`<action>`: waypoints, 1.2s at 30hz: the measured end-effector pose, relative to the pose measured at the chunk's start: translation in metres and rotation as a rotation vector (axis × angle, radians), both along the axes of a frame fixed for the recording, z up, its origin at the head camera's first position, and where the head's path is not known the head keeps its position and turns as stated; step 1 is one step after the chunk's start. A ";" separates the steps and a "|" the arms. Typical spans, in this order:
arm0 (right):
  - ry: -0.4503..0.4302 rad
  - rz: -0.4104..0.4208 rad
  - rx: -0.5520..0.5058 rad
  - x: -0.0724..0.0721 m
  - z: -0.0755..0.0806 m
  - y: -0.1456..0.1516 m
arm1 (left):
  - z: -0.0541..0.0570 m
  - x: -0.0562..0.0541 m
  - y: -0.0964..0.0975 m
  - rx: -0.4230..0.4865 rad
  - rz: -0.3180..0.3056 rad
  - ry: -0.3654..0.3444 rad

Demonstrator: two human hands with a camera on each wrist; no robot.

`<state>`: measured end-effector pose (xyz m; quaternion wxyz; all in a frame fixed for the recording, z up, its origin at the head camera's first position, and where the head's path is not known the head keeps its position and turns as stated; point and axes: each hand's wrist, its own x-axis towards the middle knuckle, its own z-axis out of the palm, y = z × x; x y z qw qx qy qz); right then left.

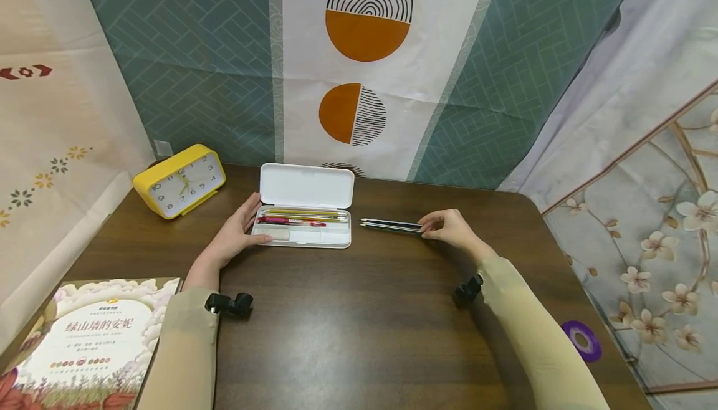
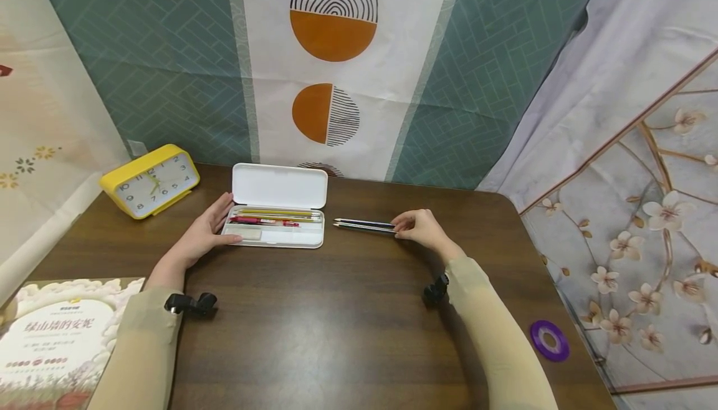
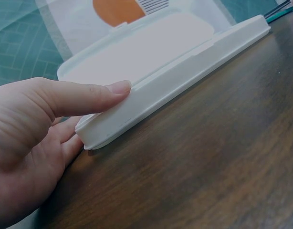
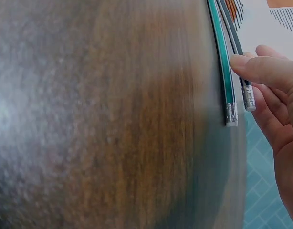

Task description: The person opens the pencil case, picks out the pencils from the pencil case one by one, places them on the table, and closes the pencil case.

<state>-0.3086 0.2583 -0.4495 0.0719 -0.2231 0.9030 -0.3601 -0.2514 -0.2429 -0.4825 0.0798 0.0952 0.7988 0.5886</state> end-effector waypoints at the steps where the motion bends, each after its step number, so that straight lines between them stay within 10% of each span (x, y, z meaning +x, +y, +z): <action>1: 0.005 0.003 0.004 0.000 0.000 0.001 | 0.000 0.000 0.000 -0.003 0.001 -0.001; 36: 0.038 0.057 0.106 0.001 -0.005 0.002 | 0.003 0.001 0.002 -0.010 0.009 0.007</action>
